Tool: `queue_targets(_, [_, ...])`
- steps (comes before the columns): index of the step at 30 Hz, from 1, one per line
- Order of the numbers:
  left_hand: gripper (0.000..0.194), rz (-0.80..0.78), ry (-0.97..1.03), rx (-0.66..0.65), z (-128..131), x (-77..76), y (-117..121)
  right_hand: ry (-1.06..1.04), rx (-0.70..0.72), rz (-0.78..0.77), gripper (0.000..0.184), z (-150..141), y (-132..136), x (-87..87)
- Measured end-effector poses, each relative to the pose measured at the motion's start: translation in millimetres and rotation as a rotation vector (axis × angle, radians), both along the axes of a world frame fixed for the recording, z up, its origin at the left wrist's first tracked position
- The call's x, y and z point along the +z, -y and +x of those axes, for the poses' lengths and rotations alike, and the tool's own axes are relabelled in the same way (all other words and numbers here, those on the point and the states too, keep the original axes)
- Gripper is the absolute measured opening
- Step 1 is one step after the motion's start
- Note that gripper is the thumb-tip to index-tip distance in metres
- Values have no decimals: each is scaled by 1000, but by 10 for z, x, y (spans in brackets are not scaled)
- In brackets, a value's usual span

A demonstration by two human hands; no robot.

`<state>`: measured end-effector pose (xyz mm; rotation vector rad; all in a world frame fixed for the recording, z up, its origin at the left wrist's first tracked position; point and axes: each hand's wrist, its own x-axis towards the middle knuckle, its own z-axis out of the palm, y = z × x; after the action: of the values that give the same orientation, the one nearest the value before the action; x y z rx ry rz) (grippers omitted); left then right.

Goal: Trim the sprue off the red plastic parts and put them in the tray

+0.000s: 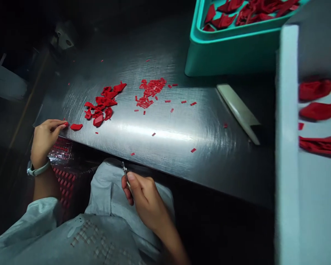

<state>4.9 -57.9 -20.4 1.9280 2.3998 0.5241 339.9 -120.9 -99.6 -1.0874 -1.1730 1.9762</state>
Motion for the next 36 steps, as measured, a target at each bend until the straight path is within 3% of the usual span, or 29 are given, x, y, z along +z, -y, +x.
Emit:
queue_targets(5, [18,14,-35,14,77,-7,-21,44,36,15,71,-1,-25,46])
queue_targets(7, [21,119,-25,-9,237,15,-19,53,35,12,71,11,-28,60])
queue_targets(9, [22,178,-5,-113,473,14,-46,68,42,13,71,15,-30,62])
queue_targets(13, [27,10,-77,-356,940,-89,-184,103,69,31,71,-1,-24,62])
queue_targets(16, [27,-50,-114,-365,1040,-168,-277,126,85,48,68,-15,-21,84])
queue_targets(19, [20,-21,41,-377,988,-184,-282,125,72,44,65,-49,-43,133])
queue_targets(21, [15,4,256,-407,990,-166,-218,100,56,49,64,-95,-74,178])
queue_targets(25, [13,25,789,-424,1197,-106,33,28,-12,122,61,-195,-133,283])
queue_targets(27, [13,36,943,-415,1327,-81,153,13,-49,167,61,-213,-138,329])
queue_targets(36, [17,54,1054,-502,1465,-56,269,-23,-68,200,64,-142,-66,390])
